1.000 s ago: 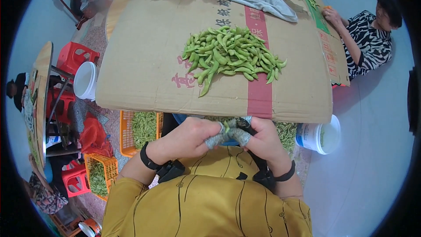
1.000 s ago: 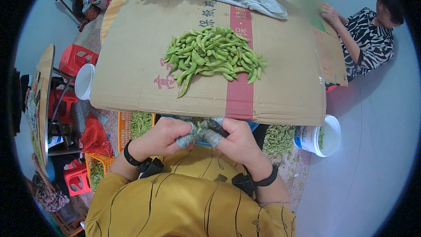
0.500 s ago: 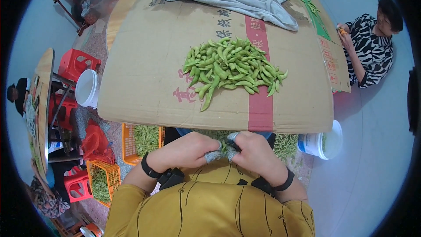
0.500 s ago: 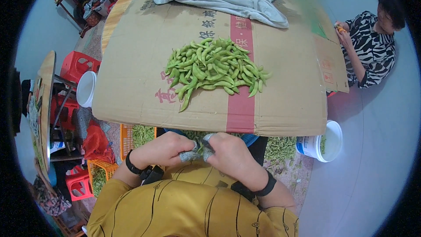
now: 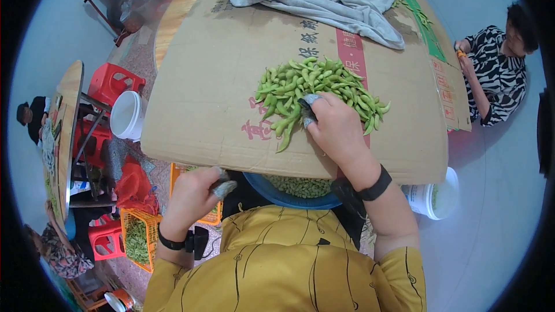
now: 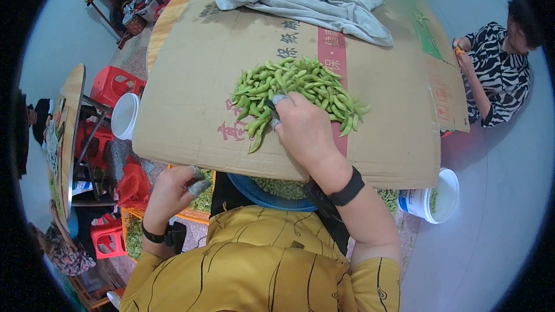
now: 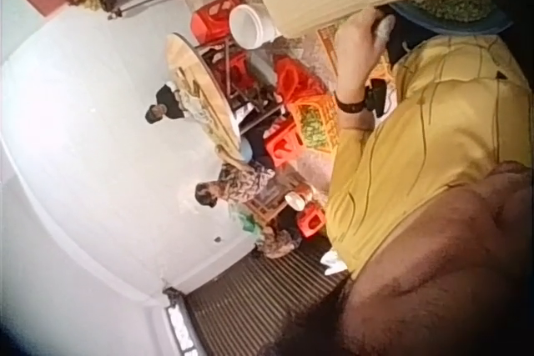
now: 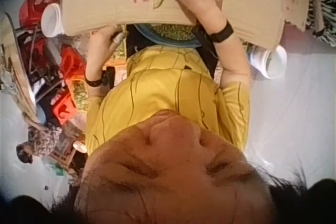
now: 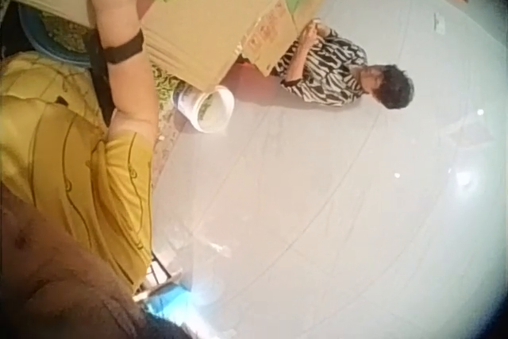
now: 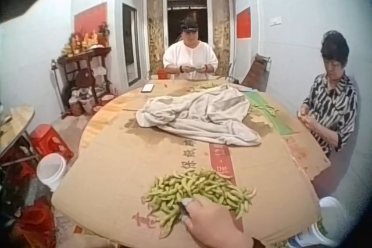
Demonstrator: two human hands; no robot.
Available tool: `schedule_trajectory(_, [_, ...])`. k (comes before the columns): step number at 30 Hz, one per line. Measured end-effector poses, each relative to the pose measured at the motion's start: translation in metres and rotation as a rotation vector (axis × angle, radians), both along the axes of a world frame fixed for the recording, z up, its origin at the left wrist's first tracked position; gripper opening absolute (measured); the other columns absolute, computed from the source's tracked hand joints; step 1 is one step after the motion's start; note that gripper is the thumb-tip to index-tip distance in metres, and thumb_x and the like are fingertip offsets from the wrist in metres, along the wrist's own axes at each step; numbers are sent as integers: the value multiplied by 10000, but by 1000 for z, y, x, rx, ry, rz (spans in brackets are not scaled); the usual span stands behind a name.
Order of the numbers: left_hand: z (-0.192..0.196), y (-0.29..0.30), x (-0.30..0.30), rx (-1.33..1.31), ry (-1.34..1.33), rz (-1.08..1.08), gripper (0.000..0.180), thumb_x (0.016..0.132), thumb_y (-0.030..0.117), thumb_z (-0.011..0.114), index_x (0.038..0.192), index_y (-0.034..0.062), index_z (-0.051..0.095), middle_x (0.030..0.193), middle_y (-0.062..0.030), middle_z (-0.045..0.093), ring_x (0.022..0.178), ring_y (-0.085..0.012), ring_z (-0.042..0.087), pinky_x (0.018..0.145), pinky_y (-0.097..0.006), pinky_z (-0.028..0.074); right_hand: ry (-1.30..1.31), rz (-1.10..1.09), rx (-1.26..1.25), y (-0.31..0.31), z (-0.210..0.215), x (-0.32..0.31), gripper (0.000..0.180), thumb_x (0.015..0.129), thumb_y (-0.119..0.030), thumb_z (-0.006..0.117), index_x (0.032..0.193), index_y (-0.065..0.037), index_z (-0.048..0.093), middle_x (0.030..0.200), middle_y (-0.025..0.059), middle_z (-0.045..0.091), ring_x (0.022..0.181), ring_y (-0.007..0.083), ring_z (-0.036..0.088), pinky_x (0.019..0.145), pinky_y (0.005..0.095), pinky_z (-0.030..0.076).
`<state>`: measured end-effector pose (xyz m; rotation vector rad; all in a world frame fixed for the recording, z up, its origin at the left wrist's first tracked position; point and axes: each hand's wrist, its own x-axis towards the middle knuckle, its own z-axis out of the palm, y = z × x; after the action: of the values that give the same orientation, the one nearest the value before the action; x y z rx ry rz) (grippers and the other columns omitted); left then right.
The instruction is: The person picks up edamame pods from a cardboard surface, peels them by hand to release the beans into a blue bowl, and discards the empty pods into a basket.
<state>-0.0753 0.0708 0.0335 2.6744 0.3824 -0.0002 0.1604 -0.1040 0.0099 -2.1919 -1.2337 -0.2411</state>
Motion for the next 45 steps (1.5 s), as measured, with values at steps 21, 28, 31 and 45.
schedule_trajectory(21, [-11, -60, 81, -1309, -34, -67, 215, 918, 73, 556, 1127, 24, 568, 949, -7, 636, 798, -50, 566, 728, -217, 486, 995, 161, 217, -81, 11, -69, 272, 873, -55, 567, 1138, 9, 577, 913, 103, 658, 827, 166, 643, 761, 292, 508])
schedule_trajectory(28, [-29, -65, 78, -1083, -153, -92, 213, 903, 86, 592, 1104, 14, 584, 882, -10, 651, 797, -57, 585, 710, -238, 496, 966, 186, 239, -80, 8, -72, 318, 849, -27, 534, 1164, 7, 557, 880, 84, 645, 802, 159, 631, 746, 293, 505])
schedule_trajectory(31, [-29, -63, 78, -1021, -179, -92, 166, 893, 101, 607, 1036, 18, 597, 882, -58, 663, 770, -89, 614, 691, -247, 496, 1022, 195, 226, -79, 7, -71, 369, 828, -12, 517, 1196, 3, 536, 881, 79, 640, 796, 157, 623, 747, 292, 502])
schedule_trajectory(45, [-14, -52, 80, -1537, 98, -10, 113, 839, 45, 644, 940, 31, 594, 821, -69, 648, 654, -136, 599, 572, -256, 473, 1788, 317, 291, -82, 6, -64, 474, 904, -23, 389, 1364, -137, 413, 814, -23, 532, 532, 45, 407, 464, 187, 330])
